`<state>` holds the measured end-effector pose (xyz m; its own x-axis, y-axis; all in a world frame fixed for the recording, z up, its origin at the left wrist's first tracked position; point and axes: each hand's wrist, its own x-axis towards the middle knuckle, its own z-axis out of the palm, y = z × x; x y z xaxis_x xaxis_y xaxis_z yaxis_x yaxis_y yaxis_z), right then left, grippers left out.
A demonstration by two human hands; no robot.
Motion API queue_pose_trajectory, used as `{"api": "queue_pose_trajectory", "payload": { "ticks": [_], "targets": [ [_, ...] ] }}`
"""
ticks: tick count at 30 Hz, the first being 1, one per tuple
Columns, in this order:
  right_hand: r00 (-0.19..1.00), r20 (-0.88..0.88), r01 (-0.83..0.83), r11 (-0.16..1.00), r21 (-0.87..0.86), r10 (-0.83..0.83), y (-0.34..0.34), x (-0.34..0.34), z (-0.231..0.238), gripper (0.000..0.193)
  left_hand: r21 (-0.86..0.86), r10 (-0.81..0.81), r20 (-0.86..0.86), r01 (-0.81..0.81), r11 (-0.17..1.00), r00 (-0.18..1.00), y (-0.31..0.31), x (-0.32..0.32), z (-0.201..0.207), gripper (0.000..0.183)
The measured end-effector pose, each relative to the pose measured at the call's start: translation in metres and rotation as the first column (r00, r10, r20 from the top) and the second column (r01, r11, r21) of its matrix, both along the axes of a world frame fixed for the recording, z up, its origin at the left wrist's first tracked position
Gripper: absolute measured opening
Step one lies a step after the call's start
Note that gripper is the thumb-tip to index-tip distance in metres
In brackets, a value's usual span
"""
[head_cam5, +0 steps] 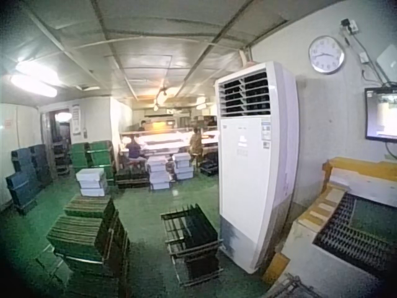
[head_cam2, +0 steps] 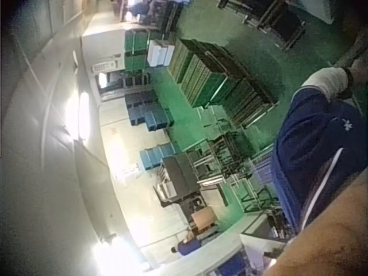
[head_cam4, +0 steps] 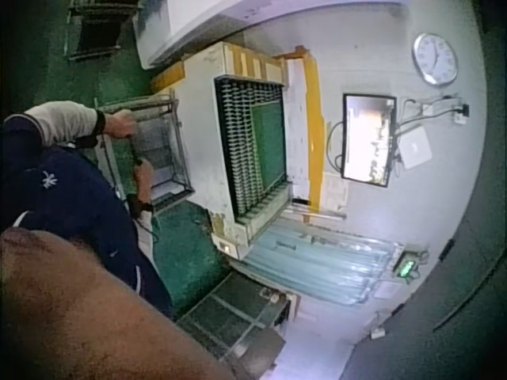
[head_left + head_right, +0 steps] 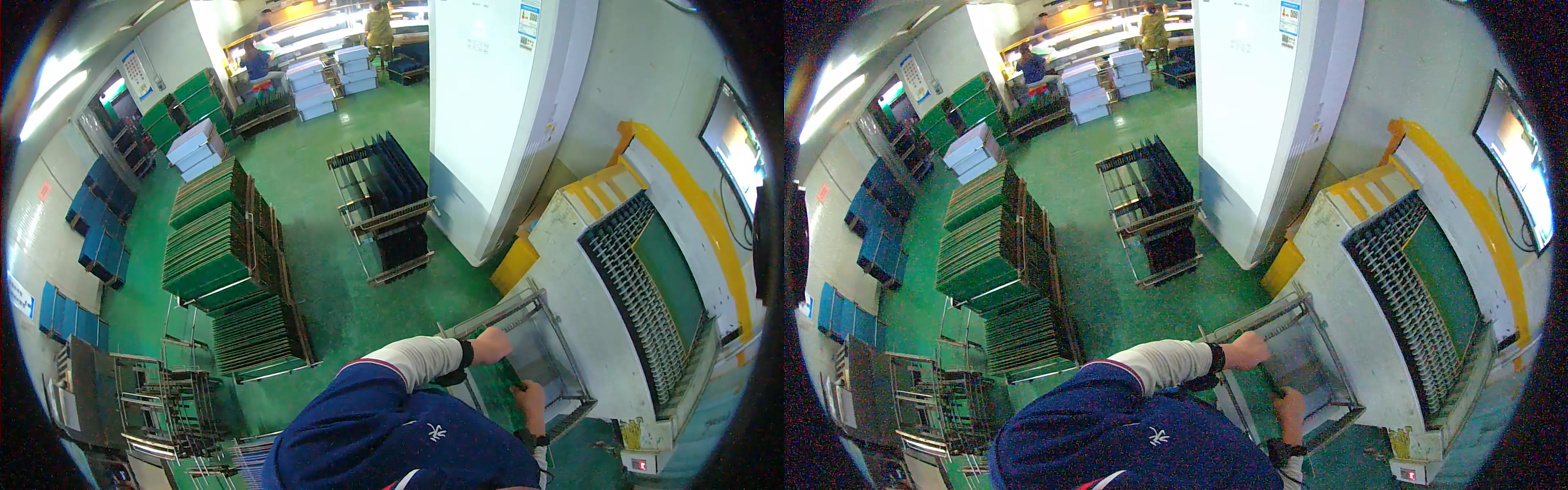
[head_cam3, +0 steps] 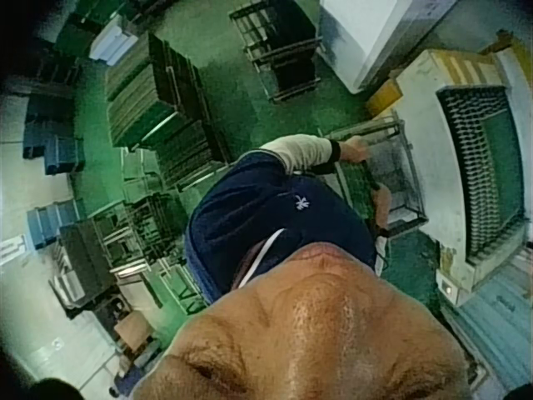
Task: Placing green printed circuit boards onto a conveyor belt and into storage racks in a factory setting.
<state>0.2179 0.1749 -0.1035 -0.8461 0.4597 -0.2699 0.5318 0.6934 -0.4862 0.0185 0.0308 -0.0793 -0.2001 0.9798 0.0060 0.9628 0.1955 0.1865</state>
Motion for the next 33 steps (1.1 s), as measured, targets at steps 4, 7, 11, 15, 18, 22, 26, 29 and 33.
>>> {"api": "queue_pose_trajectory", "payload": {
  "ticks": [4,7,11,15,18,22,26,29,33],
  "targets": [
    [0.999,-0.022,-0.025,0.998,0.063,0.027,-0.007,-0.005,0.014,0.031,-0.047,0.017,0.025,-0.016,0.999,1.000,0.001,-0.003,-0.004,0.006],
    [1.000,-0.007,-0.018,0.999,0.032,0.018,-0.008,-0.006,0.023,0.032,-0.041,0.026,0.026,-0.025,0.999,0.999,0.002,-0.004,-0.006,0.007],
    [1.000,0.027,-0.010,1.000,0.018,0.009,-0.010,-0.008,0.034,0.031,-0.075,0.023,0.031,-0.021,0.997,0.999,0.005,-0.002,0.002,0.007],
    [0.999,-0.017,-0.050,0.995,0.091,0.052,-0.009,-0.007,0.034,0.030,-0.066,0.028,0.035,-0.025,0.998,0.999,0.007,-0.003,-0.002,0.008],
    [1.000,0.021,-0.011,0.999,0.047,0.010,-0.009,-0.009,0.031,0.029,-0.068,0.020,0.028,-0.019,0.998,0.999,0.008,-0.005,-0.011,0.010],
    [0.999,0.004,-0.038,0.996,0.078,0.038,-0.006,-0.008,0.030,0.029,-0.025,-0.016,0.007,0.016,1.000,1.000,0.008,-0.005,-0.007,0.013],
    [0.999,0.027,-0.016,1.000,0.016,0.016,-0.006,-0.010,0.033,0.030,-0.055,-0.015,0.014,0.015,0.998,1.000,0.006,-0.004,0.001,0.012],
    [1.000,0.023,-0.010,1.000,-0.008,0.010,-0.008,-0.011,0.035,0.031,-0.061,-0.019,0.000,0.019,0.998,1.000,0.006,-0.005,-0.002,0.013],
    [0.999,0.027,-0.034,0.999,0.025,0.033,0.000,-0.009,0.024,0.030,-0.074,-0.013,0.017,0.014,0.997,1.000,0.008,-0.005,0.001,0.013]
  ]
}}
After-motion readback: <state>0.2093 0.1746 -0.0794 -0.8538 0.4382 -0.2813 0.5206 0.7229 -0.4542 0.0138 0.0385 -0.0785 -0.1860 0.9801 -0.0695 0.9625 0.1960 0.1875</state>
